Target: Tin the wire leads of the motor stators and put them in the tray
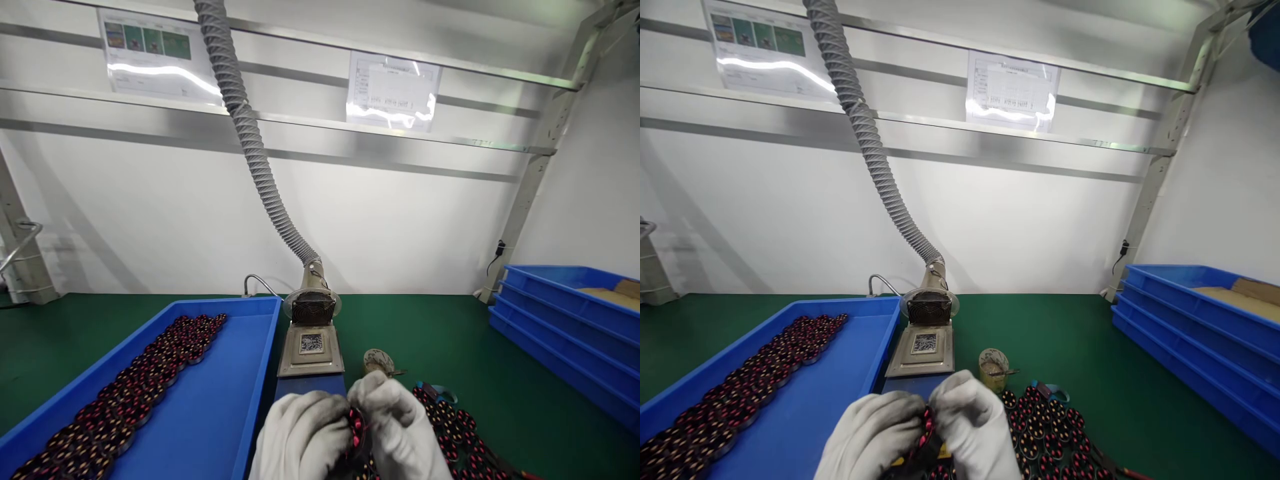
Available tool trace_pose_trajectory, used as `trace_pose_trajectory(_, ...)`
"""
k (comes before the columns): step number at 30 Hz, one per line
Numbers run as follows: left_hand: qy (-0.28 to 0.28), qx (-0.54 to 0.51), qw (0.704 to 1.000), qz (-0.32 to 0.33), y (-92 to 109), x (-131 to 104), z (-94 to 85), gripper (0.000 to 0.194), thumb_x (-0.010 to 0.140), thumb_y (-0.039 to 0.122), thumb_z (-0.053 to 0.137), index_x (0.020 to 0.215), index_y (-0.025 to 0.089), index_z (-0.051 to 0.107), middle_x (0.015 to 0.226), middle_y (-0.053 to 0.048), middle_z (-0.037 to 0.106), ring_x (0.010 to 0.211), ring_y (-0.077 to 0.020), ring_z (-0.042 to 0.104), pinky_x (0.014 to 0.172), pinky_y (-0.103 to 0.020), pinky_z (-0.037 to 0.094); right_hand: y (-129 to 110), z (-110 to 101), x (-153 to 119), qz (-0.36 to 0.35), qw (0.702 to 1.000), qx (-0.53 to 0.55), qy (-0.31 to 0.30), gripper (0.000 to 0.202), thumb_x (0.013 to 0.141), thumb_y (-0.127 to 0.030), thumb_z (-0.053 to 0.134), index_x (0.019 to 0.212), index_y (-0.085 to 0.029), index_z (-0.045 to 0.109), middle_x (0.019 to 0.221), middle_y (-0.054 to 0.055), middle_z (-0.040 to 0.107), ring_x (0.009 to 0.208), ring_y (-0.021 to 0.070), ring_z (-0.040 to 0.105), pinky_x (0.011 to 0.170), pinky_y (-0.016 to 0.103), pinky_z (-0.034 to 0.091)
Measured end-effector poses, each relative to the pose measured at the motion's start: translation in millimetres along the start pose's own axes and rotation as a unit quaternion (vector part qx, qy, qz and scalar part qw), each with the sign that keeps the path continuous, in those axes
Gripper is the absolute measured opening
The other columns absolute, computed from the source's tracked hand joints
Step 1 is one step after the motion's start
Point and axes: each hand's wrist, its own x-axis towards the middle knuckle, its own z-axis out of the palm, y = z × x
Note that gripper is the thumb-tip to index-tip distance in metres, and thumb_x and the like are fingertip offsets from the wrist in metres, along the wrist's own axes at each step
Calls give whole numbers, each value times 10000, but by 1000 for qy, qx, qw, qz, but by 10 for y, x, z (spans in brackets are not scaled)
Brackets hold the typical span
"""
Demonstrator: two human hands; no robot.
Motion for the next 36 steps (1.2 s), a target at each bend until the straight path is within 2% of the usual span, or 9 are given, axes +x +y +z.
trace_pose_trajectory(4,4,70,997,11,-26,-41,-34,134,782,150,510,911,181,527,917,-55,682,893,-172,615,771,-292,433,34,-70,6,1,994,79,76,183,585,-312,794,717,-240,690,731,18,666,690,161,613,693,294,496)
trace_pose_trajectory(9,13,21,999,-42,-21,-79,15,186,802,197,551,984,170,525,954,-82,659,972,-202,577,794,-318,457,157,56,-83,152,987,57,-7,416,535,-316,818,903,-187,674,865,86,679,828,234,629,795,381,481)
trace_pose_trajectory(16,-36,-82,982,-163,26,-82,88,285,852,315,525,1124,245,474,1055,-29,634,966,-161,592,813,-267,492,358,49,-59,193,978,79,3,380,547,-374,805,862,-187,704,816,79,699,906,254,622,894,411,433)
trace_pose_trajectory(22,-40,-142,969,-197,23,-17,50,353,757,200,619,1088,281,527,1034,7,665,907,-155,626,788,-233,509,348,-17,-92,201,973,114,13,297,594,-228,790,871,-170,700,814,66,705,816,213,645,839,372,473)
trace_pose_trajectory(26,-26,-256,920,-296,34,-47,82,192,794,168,550,934,277,623,973,20,680,914,-149,621,825,-233,496,299,82,-137,238,958,160,5,347,580,-259,801,898,-179,687,831,72,701,778,214,652,766,384,501)
trace_pose_trajectory(29,45,-333,856,-393,25,-117,112,135,803,191,529,821,252,648,858,19,692,813,-142,644,752,-201,517,268,125,-178,264,947,181,-15,341,613,-283,782,923,-189,677,842,68,703,726,193,656,710,360,515)
trace_pose_trajectory(32,110,-366,805,-454,-1,-152,80,140,829,241,519,854,274,652,861,33,699,815,-142,648,740,-194,519,214,129,-204,275,941,196,-19,330,671,-329,735,958,-181,665,858,76,702,693,177,655,644,317,520)
trace_pose_trajectory(34,63,-345,824,-446,-6,-133,35,197,771,233,594,946,310,644,983,30,680,935,-170,618,824,-239,496,169,141,-206,274,940,203,-18,312,695,-370,706,936,-175,674,876,85,699,722,188,657,639,317,521)
trace_pose_trajectory(36,-27,-303,869,-390,8,-97,9,528,602,120,701,1065,352,596,1111,31,631,1046,-203,561,906,-285,450,130,171,-200,260,945,198,-11,269,702,-392,692,872,-183,694,864,80,700,769,204,655,670,335,523)
